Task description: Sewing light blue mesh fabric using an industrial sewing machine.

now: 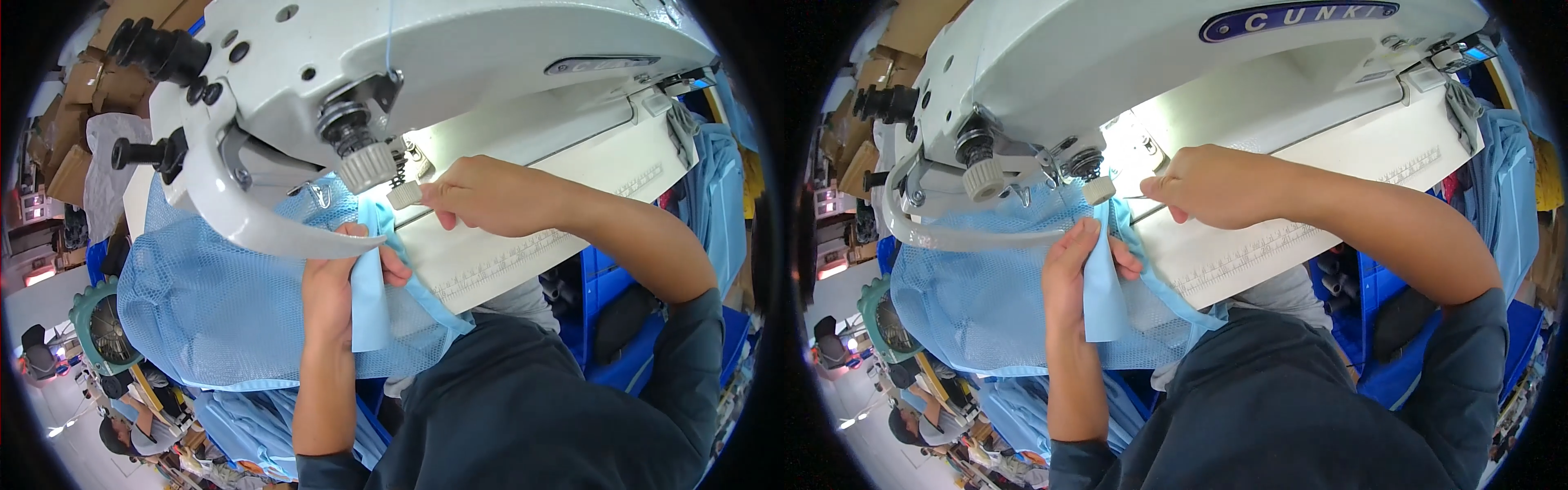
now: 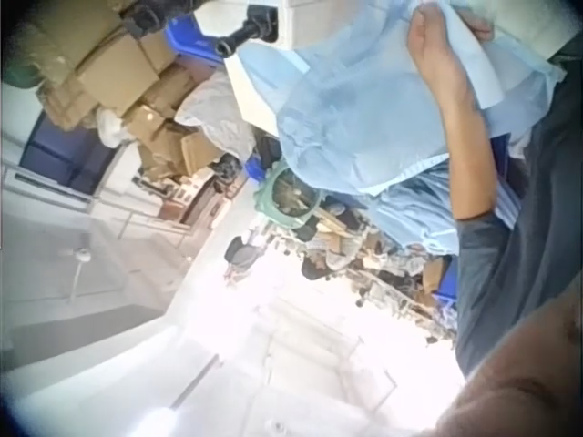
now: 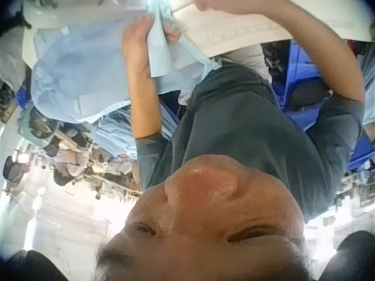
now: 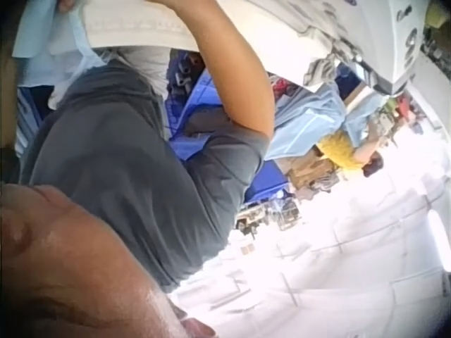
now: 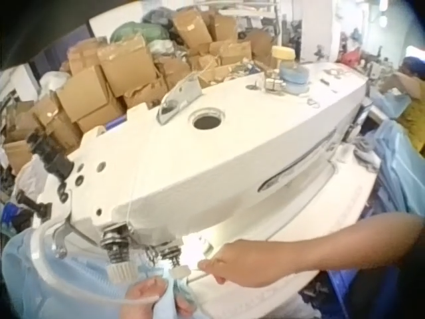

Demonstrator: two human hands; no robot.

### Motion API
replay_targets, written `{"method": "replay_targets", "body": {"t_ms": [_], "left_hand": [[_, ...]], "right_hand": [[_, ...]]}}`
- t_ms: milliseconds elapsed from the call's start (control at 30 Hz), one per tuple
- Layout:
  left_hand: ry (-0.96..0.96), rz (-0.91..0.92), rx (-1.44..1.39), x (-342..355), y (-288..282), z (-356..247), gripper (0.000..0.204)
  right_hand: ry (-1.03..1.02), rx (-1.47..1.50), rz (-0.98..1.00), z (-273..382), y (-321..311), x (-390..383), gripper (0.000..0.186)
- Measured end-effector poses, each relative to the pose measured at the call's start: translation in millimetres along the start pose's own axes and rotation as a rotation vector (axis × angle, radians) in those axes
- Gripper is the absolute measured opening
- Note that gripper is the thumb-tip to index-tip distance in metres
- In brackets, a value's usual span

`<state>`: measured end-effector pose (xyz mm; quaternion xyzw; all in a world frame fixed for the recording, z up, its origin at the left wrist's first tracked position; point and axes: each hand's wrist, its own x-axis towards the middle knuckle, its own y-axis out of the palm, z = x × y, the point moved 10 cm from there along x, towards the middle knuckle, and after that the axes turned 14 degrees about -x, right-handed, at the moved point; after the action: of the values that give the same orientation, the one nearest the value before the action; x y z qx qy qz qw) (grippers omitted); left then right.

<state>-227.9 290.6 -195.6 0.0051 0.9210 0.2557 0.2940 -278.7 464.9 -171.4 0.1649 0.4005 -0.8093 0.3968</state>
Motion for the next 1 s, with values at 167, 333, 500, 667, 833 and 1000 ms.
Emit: {"method": "replay_targets", "body": {"t_ms": [167,333,500,667,833,1000], "left_hand": [[0.018,-0.057,-0.016,0.3,6.4,0.2,0.024],[0.082,-0.15,0.488,-5.6,6.7,-2.6,0.026],[0.272,-0.084,0.659,0.7,7.2,-3.9,0.023],[0.244,-0.15,0.622,-0.5,4.1,-7.5,0.027],[0.125,-0.059,0.295,-1.0,6.6,-0.1,0.028],[0.207,-0.061,0.357,-0.1,-0.9,-0.3,0.029]], "right_hand": [[-0.289,-0.624,-0.296,36.1,-0.8,7.3,0.05],[-0.229,-0.692,-0.286,54.7,-6.1,5.8,0.034],[-0.317,-0.612,-0.327,50.1,-6.9,3.9,0.025],[-0.375,-0.618,-0.364,34.6,-7.1,5.3,0.041],[-0.223,-0.064,-0.014,11.7,-20.1,10.6,0.067],[0.008,-0.085,0.144,3.1,-11.3,20.3,0.067]]}}
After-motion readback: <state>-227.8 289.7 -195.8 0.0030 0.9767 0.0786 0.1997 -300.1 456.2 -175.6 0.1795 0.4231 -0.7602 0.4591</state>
